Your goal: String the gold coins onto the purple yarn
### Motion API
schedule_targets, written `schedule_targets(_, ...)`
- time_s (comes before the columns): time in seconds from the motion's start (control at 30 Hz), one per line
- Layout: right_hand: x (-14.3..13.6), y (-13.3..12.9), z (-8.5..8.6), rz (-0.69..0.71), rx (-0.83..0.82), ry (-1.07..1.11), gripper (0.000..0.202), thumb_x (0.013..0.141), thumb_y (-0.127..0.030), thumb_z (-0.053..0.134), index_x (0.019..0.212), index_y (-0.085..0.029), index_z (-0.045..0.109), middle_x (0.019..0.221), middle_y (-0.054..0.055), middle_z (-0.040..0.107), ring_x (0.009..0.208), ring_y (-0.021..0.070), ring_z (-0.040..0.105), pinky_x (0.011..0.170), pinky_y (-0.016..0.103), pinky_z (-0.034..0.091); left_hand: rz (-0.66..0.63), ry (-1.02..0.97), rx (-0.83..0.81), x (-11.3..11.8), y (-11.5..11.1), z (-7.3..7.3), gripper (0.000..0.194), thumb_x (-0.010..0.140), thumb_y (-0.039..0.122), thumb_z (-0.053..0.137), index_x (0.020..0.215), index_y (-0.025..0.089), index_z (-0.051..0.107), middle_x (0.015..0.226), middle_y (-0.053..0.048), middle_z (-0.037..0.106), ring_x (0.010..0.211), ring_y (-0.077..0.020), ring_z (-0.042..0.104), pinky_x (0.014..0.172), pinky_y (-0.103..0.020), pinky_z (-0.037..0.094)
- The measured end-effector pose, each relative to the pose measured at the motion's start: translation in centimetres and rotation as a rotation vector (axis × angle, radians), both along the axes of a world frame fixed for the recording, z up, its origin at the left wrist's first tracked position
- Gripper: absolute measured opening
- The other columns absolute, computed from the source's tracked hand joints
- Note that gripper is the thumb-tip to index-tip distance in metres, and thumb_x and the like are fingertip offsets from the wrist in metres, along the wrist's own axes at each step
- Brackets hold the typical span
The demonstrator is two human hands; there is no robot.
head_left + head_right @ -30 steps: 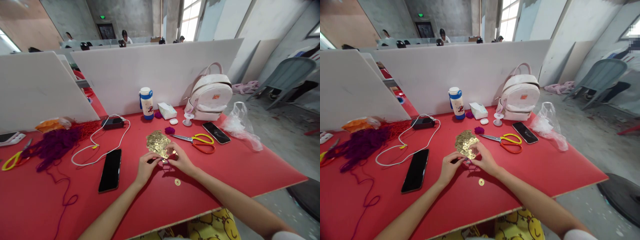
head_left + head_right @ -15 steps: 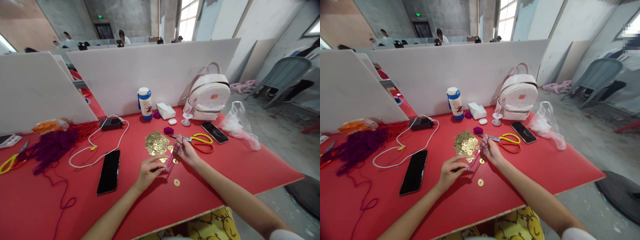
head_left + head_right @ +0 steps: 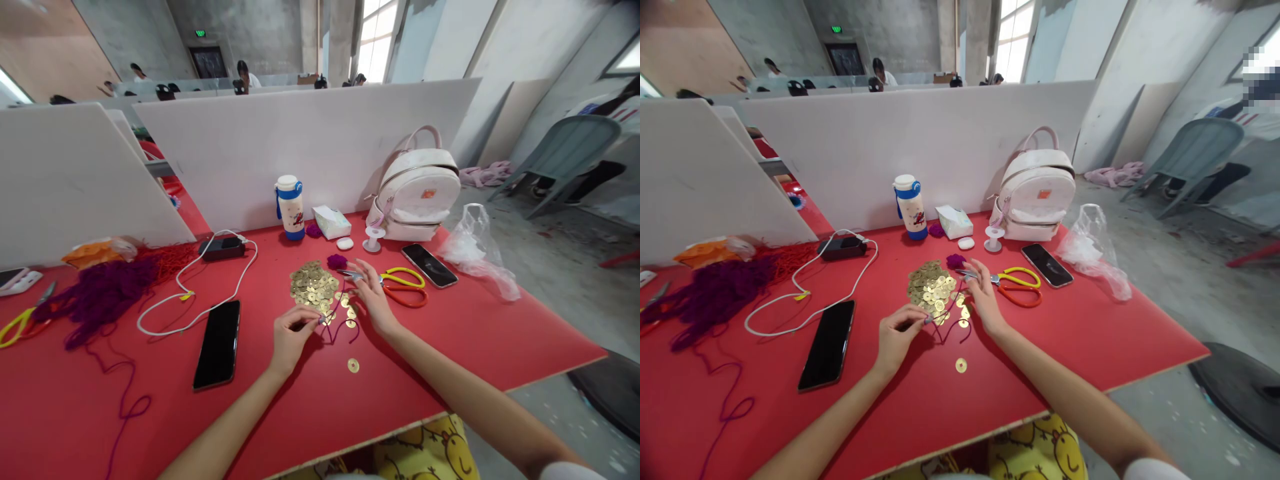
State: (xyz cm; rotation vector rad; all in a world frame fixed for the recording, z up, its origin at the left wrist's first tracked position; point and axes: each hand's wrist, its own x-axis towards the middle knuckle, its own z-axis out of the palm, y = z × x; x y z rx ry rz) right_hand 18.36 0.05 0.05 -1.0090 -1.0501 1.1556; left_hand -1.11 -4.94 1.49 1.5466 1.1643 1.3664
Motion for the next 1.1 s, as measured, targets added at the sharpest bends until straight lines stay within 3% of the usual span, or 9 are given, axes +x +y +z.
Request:
schedule_targets(0.07,-0.3,-0.6,0.3,0.008,0.108,-0.140,0.031,0.090,-0.039,0.052,0.119,-0.026,0.051,0.124,0.008,0.058,0.098,0.0188,0.060,0.075,0.030,0.052,0.080,-0.029,-0.050,-0.1,0.4,-0.3,0.015,0.074,0.030,0.072,0.067,0.018,0.073,0.072,-0.005,0.071,0.069,-0.0176,0.066,0.061,-0.025,0.052)
schedule_targets(0.13,-0.6,-1.3,0.7,0.106,0.210,-0.282,0.021,0.093,-0.037,0.049,0.101,-0.023,0.061,0.099,0.006,0.064,0.087,0.0186,0.060,0.074,0.030,0.050,0.134,-0.049,-0.089,-0.1,0.7,-0.5,0.015,0.073,0.031,0.073,0.068,0.017,0.073,0.072,-0.005,0.071,0.069,-0.0178,0.065,0.062,-0.026,0.051)
schedule_targets(0.2,-1.1,-2.2,0.8,0.216,0.327,-0.425,0.025,0.095,-0.035,0.047,0.088,-0.021,0.067,0.082,0.004,0.062,0.077,0.0180,0.059,0.071,0.030,0.048,0.175,-0.065,-0.124,-0.2,0.8,-0.7,0.015,0.072,0.031,0.073,0.069,0.016,0.073,0.072,-0.005,0.072,0.072,-0.0187,0.066,0.067,-0.028,0.052)
schedule_targets(0.27,-1.5,-2.9,0.8,0.246,0.452,-0.578,0.025,0.094,-0.031,0.049,0.088,-0.021,0.071,0.077,0.004,0.060,0.073,0.0176,0.056,0.068,0.030,0.046,0.203,-0.083,-0.157,-0.3,0.9,-0.8,0.015,0.072,0.031,0.073,0.071,0.016,0.073,0.073,-0.005,0.072,0.074,-0.0192,0.067,0.072,-0.029,0.052)
schedule_targets(0.4,-2.3,-3.6,0.1,0.190,0.559,-0.835,0.023,0.093,-0.030,0.052,0.102,-0.024,0.073,0.074,0.004,0.057,0.070,0.0174,0.053,0.065,0.029,0.044,0.211,-0.098,-0.176,-0.3,0.9,-0.9,0.014,0.072,0.030,0.072,0.072,0.016,0.073,0.074,-0.005,0.073,0.075,-0.0195,0.067,0.073,-0.029,0.053)
schedule_targets(0.57,-2.5,-3.6,-0.3,0.237,0.467,-0.970,0.023,0.091,-0.037,0.058,0.105,-0.025,0.071,0.078,0.004,0.060,0.072,0.0177,0.055,0.062,0.027,0.042,0.171,-0.103,-0.153,-0.1,0.7,-0.7,0.012,0.072,0.028,0.071,0.071,0.016,0.072,0.072,-0.004,0.071,0.072,-0.0179,0.066,0.068,-0.027,0.054)
schedule_targets(0.77,-2.9,-3.9,0.1,0.364,0.479,-0.944,0.022,0.095,-0.032,0.052,0.082,-0.021,0.066,0.077,0.004,0.061,0.076,0.0183,0.056,0.065,0.028,0.043,0.166,-0.066,-0.112,0.0,0.6,-0.7,0.009,0.072,0.025,0.070,0.070,0.017,0.073,0.074,-0.005,0.072,0.072,-0.0180,0.068,0.065,-0.026,0.055)
schedule_targets(0.97,-3.0,-4.3,0.4,0.405,0.666,-0.975,0.021,0.097,-0.022,0.043,0.092,-0.020,0.064,0.088,0.008,0.064,0.082,0.0210,0.056,0.071,0.031,0.045,0.119,0.016,-0.092,0.3,-0.1,-0.8,0.009,0.075,0.023,0.068,0.075,0.018,0.076,0.092,-0.008,0.077,0.085,-0.0224,0.072,0.077,-0.032,0.057)
schedule_targets(1.1,-2.8,-4.2,0.4,0.372,0.679,-0.985,0.023,0.097,-0.024,0.042,0.092,-0.020,0.064,0.087,0.008,0.063,0.078,0.0207,0.053,0.069,0.031,0.043,0.128,0.134,-0.100,0.4,-0.2,-1.0,0.009,0.076,0.023,0.068,0.077,0.018,0.076,0.080,-0.006,0.077,0.073,-0.0215,0.071,0.069,-0.030,0.056)
